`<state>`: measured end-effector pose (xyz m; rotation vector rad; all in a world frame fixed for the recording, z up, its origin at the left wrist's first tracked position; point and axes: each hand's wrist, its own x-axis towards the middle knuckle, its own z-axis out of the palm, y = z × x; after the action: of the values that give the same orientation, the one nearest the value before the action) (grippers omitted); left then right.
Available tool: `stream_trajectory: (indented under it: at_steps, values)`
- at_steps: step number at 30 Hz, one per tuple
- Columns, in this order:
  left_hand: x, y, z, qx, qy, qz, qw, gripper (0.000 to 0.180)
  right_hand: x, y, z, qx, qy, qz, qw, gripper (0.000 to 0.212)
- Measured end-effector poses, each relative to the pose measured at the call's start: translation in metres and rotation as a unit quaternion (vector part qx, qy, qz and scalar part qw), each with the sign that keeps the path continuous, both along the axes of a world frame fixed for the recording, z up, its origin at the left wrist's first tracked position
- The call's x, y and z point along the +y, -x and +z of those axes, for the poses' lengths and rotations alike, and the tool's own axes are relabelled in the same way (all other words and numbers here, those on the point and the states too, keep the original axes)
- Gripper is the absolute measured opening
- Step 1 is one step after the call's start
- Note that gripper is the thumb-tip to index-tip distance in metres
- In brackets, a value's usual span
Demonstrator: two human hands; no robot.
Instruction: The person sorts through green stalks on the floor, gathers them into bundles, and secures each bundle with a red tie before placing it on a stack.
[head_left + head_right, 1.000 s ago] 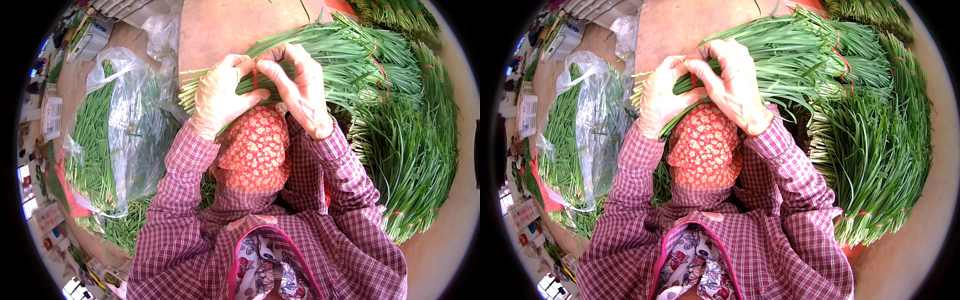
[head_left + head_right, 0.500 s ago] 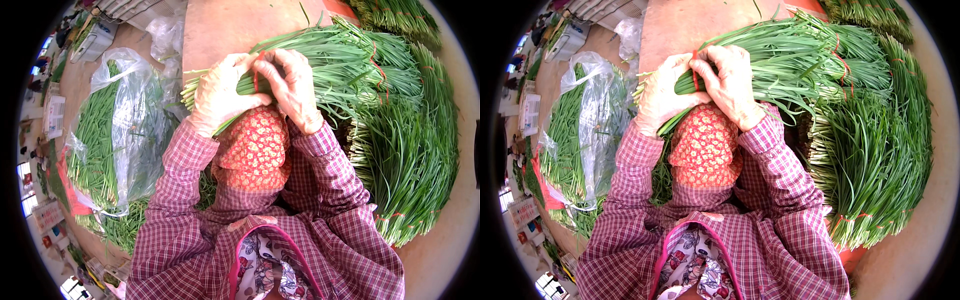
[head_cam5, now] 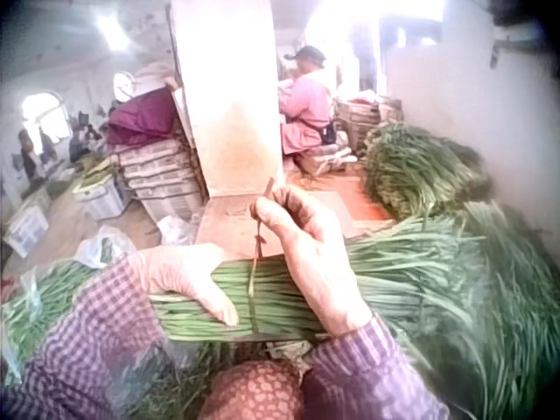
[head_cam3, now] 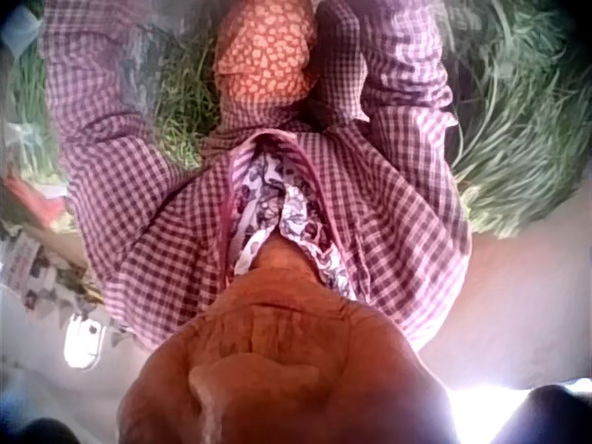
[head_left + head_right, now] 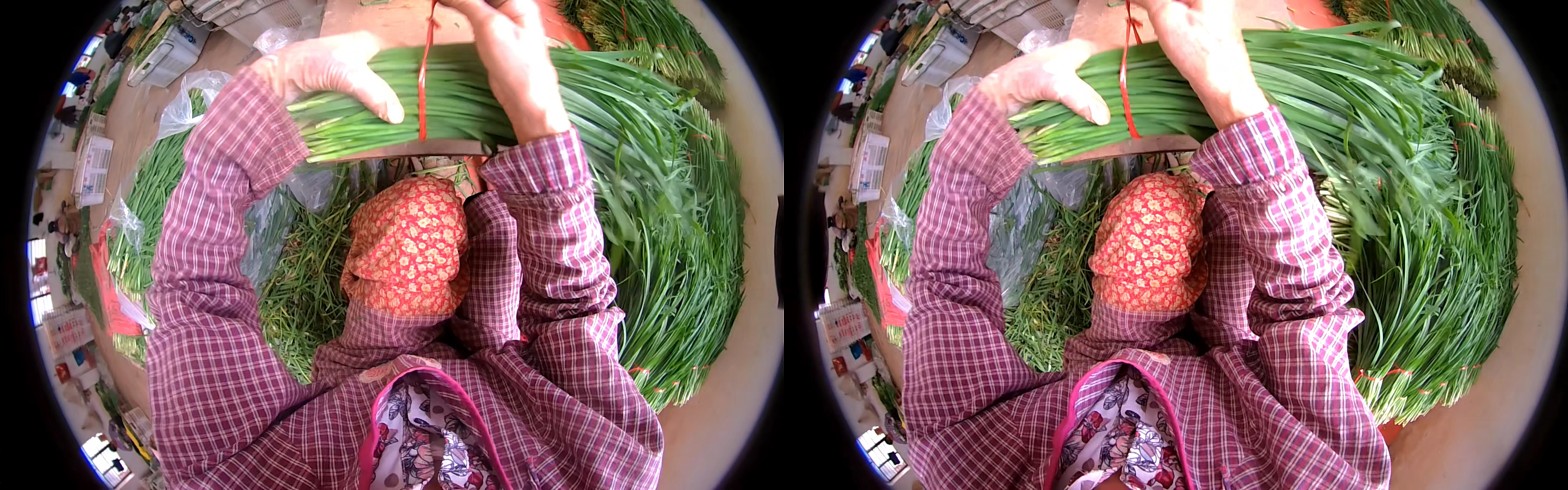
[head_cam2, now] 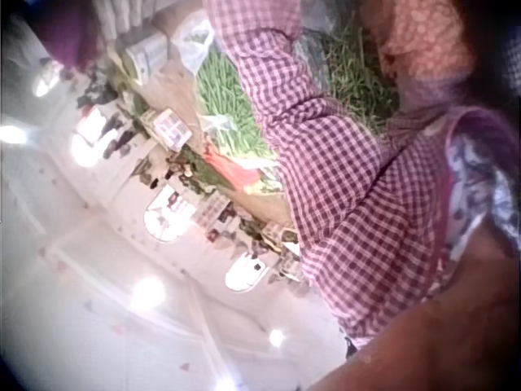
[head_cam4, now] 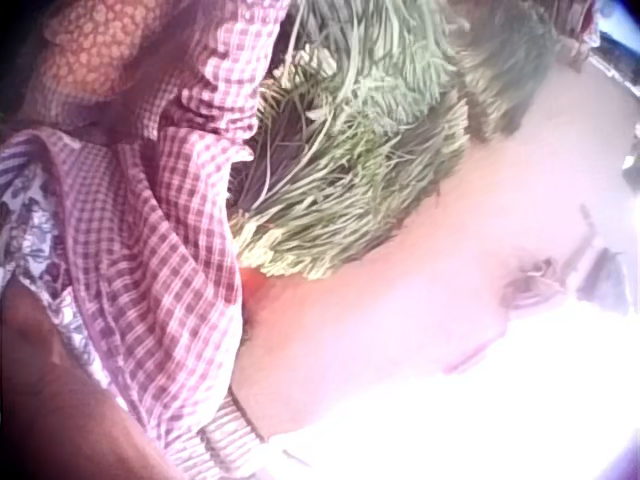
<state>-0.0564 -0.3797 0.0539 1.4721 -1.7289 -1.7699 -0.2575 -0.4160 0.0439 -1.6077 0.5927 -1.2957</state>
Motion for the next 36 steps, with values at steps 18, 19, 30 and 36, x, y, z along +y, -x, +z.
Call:
stream_trajectory:
  at_steps: [18,19,30,36]
  values:
    - [-0.025,0.084,-0.084,-0.335,0.417,0.355,0.767,0.033,-0.046,-0.017,-0.092,-0.086,-0.168,0.040,0.981,0.015]
    - [-0.024,0.082,-0.083,-0.321,0.406,0.357,0.778,0.032,-0.045,-0.018,-0.090,-0.080,-0.154,0.034,0.984,0.015]
    - [-0.003,0.078,-0.131,-0.362,0.602,0.316,0.638,0.018,-0.074,-0.020,-0.089,-0.136,-0.260,-0.017,0.956,0.024]
    - [-0.009,0.072,-0.144,-0.346,0.637,0.334,0.602,0.011,-0.050,0.006,-0.057,0.200,-0.150,-0.073,0.965,0.038]
